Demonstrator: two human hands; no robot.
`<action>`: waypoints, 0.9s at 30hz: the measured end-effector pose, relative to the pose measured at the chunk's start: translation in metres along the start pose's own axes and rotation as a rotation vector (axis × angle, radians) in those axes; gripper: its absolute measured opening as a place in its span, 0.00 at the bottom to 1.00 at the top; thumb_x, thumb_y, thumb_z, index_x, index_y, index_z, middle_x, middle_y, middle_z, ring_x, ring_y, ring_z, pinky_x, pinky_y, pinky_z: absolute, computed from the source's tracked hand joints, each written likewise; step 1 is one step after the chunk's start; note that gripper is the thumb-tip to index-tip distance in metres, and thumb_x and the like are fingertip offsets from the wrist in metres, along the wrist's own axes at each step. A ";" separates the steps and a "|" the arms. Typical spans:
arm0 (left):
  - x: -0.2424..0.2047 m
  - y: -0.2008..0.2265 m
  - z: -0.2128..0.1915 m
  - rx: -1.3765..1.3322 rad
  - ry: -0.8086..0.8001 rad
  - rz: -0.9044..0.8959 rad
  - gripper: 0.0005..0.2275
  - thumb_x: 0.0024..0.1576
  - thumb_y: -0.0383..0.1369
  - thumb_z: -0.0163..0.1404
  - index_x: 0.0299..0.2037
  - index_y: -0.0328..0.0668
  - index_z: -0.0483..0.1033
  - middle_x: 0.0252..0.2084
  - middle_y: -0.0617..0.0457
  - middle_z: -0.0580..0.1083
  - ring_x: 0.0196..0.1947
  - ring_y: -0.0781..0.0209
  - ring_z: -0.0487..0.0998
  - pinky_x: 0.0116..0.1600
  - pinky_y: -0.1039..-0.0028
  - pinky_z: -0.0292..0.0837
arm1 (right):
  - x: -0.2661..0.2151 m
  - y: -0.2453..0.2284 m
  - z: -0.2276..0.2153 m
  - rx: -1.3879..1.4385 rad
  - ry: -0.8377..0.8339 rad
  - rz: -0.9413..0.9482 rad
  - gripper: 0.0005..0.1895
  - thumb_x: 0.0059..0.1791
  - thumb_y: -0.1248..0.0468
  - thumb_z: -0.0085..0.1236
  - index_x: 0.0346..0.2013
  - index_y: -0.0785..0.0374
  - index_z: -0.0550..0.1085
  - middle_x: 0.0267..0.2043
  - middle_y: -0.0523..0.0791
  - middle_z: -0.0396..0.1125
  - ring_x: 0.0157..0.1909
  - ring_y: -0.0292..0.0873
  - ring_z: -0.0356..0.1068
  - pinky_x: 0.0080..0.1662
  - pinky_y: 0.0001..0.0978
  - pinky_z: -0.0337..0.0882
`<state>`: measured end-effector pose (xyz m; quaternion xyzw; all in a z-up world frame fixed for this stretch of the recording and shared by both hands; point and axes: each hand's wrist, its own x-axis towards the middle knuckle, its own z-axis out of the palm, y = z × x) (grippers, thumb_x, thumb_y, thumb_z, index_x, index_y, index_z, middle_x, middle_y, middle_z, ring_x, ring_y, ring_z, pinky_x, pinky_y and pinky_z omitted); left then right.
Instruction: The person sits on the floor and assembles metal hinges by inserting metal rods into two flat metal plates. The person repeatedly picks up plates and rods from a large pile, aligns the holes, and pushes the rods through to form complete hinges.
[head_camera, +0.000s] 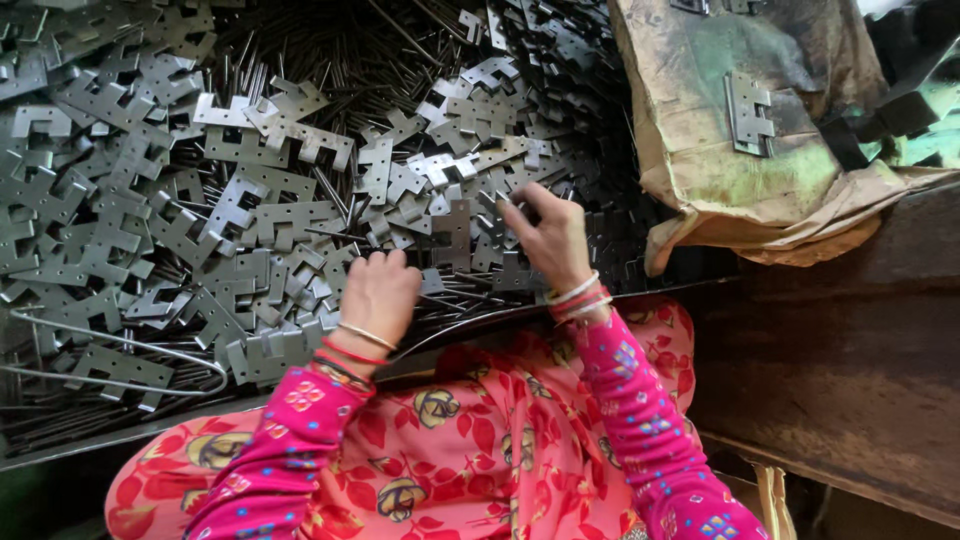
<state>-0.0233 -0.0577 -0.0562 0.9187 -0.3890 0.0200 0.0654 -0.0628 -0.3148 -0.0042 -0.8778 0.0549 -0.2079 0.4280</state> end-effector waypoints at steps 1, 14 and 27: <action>0.000 -0.007 -0.007 -0.054 0.018 0.001 0.03 0.51 0.34 0.57 0.28 0.47 0.79 0.35 0.50 0.73 0.39 0.50 0.76 0.43 0.59 0.71 | -0.004 -0.008 -0.003 0.013 0.046 -0.084 0.05 0.52 0.67 0.64 0.40 0.67 0.78 0.29 0.40 0.72 0.29 0.26 0.67 0.31 0.21 0.67; -0.005 -0.079 -0.065 -1.751 0.479 -0.527 0.14 0.67 0.40 0.49 0.38 0.34 0.75 0.33 0.48 0.76 0.29 0.58 0.77 0.35 0.67 0.76 | -0.021 0.002 -0.017 0.595 0.065 0.259 0.09 0.61 0.62 0.55 0.41 0.65 0.74 0.35 0.35 0.67 0.36 0.24 0.60 0.38 0.18 0.63; 0.003 -0.027 -0.002 -2.268 -0.023 -0.665 0.13 0.63 0.34 0.44 0.50 0.31 0.73 0.42 0.43 0.81 0.38 0.51 0.85 0.42 0.60 0.83 | -0.015 -0.076 0.030 0.223 -0.165 0.231 0.17 0.49 0.64 0.61 0.51 0.66 0.74 0.30 0.42 0.70 0.29 0.32 0.66 0.31 0.26 0.67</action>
